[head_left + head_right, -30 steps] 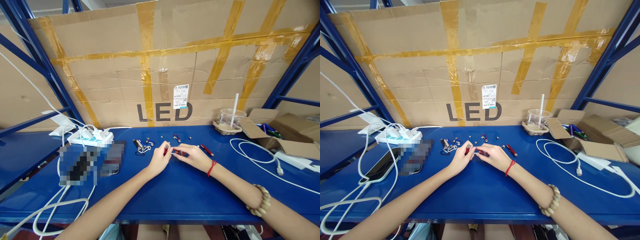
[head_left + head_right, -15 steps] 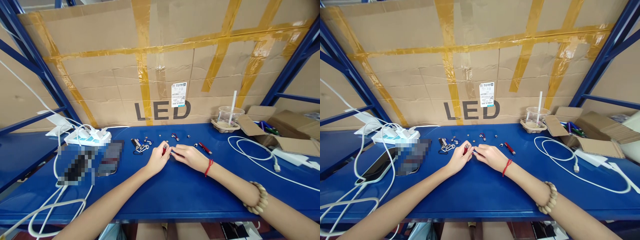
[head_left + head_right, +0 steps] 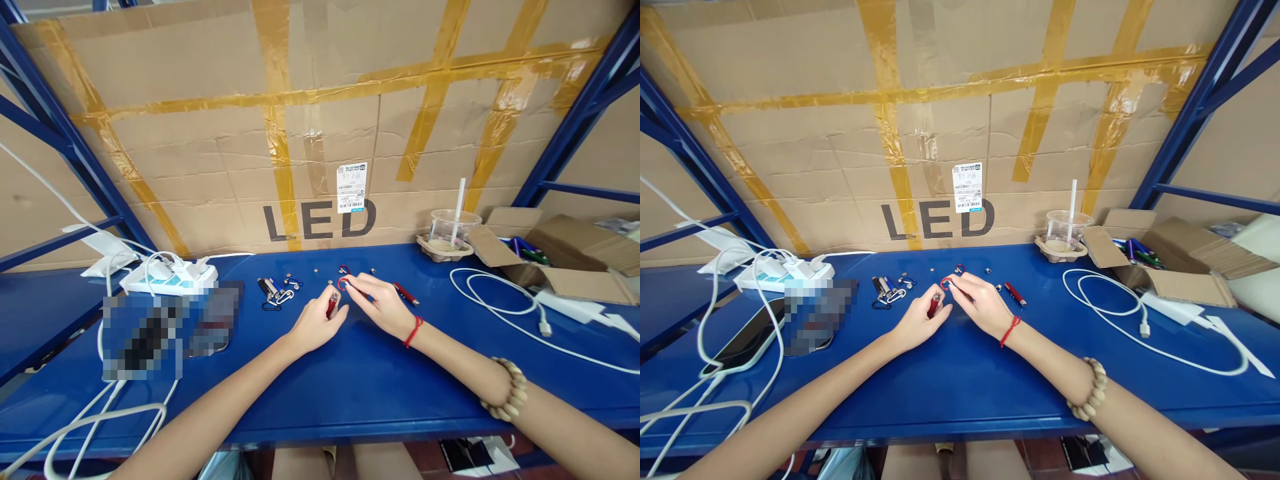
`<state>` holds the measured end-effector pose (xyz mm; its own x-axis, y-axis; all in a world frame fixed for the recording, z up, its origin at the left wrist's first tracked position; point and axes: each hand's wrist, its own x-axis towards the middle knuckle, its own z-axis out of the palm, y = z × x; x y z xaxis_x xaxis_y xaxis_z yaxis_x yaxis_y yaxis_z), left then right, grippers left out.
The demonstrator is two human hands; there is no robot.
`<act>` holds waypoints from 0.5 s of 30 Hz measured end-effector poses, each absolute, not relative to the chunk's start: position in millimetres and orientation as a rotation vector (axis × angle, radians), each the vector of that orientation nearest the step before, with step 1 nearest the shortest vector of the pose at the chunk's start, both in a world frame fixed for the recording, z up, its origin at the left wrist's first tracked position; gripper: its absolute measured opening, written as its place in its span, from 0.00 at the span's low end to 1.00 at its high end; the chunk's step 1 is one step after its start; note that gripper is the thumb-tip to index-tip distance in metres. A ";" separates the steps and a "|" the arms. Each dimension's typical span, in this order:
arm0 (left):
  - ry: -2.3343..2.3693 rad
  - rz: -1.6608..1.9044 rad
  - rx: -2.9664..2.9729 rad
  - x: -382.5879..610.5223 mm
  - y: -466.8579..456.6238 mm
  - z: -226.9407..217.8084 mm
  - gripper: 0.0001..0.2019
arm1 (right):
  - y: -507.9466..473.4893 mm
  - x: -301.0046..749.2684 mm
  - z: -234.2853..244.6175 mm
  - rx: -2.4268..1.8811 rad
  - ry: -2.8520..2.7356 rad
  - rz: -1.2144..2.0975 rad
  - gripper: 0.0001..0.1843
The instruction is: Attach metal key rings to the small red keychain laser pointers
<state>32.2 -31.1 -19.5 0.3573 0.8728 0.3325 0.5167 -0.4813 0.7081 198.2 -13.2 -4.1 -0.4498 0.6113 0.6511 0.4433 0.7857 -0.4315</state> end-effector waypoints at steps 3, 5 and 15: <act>1.210 0.926 2.174 32.3 -29.3 -23.3 0.09 | -16.9 193.2 -5.0 -0.740 -2.154 0.274 0.16; 1.235 0.891 2.192 31.9 -27.5 -25.9 0.11 | -18.2 190.5 -6.2 -0.739 -2.176 0.284 0.16; 1.248 0.954 2.046 31.8 -24.8 -25.5 0.08 | -14.5 191.2 -8.4 -0.758 -2.172 0.266 0.16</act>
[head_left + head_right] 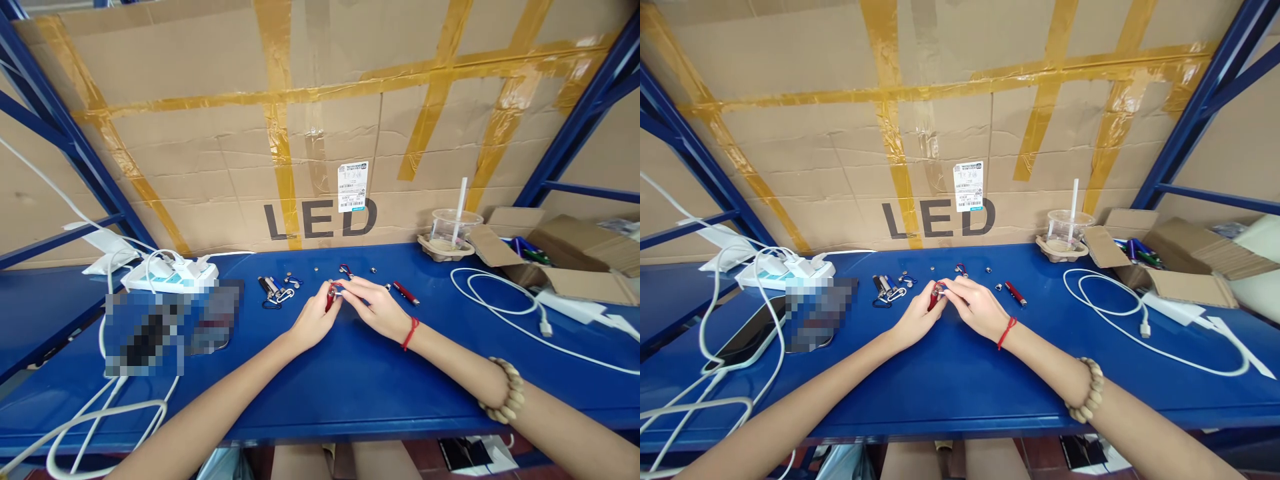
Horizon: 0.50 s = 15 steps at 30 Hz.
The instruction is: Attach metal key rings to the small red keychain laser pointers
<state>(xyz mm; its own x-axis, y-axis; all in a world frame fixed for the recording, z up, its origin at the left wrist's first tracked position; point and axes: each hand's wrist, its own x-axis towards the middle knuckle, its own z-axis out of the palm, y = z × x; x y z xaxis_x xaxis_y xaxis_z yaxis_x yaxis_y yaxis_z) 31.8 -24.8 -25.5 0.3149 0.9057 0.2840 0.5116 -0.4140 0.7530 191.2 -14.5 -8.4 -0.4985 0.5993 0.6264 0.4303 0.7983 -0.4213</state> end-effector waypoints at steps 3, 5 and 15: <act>1.297 0.932 2.084 32.6 -27.9 -21.4 0.06 | -14.5 191.7 -6.7 -0.800 -2.128 0.388 0.16; 1.290 0.893 2.133 33.2 -30.1 -19.5 0.07 | -14.8 190.2 -6.7 -0.797 -2.101 0.520 0.20; 1.295 1.070 2.021 37.0 -36.8 -16.6 0.17 | -9.1 192.2 -6.5 -0.855 -2.122 0.695 0.11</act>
